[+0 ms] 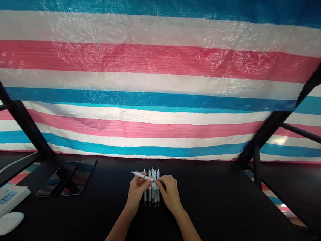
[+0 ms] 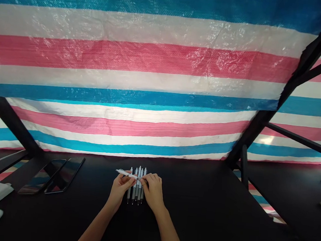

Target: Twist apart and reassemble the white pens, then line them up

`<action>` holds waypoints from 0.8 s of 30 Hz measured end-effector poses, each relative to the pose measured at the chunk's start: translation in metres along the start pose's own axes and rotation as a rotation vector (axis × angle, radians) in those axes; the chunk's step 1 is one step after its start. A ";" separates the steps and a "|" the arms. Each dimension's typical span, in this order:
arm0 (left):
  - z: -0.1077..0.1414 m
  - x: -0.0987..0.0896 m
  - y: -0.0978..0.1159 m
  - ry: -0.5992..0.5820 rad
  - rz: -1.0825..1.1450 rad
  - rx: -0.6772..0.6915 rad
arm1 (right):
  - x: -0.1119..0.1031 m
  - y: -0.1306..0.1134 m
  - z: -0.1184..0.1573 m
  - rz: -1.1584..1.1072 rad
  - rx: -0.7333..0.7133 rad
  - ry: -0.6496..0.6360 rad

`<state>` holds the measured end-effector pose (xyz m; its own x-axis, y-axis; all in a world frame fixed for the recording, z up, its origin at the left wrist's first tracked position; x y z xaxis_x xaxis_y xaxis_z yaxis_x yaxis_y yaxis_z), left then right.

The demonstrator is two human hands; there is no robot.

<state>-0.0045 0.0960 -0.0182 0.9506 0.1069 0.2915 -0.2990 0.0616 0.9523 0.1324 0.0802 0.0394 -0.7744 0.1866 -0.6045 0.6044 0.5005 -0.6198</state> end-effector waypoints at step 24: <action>0.002 -0.017 0.006 0.137 0.040 -0.020 | -0.017 0.011 0.000 -0.014 0.045 0.072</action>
<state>-0.0222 0.0922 -0.0167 0.9181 0.2439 0.3125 -0.3390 0.0746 0.9378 0.1525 0.0828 0.0430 -0.7932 0.2411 -0.5592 0.6002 0.4648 -0.6510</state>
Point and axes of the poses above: each hand's wrist, its own z-axis away from the middle knuckle, its own x-axis out of the palm, y = z × x, the point moved 10 cm from there along -z, towards the middle knuckle, and after that the axes turned 8 degrees about -z, right-handed, at the moved point
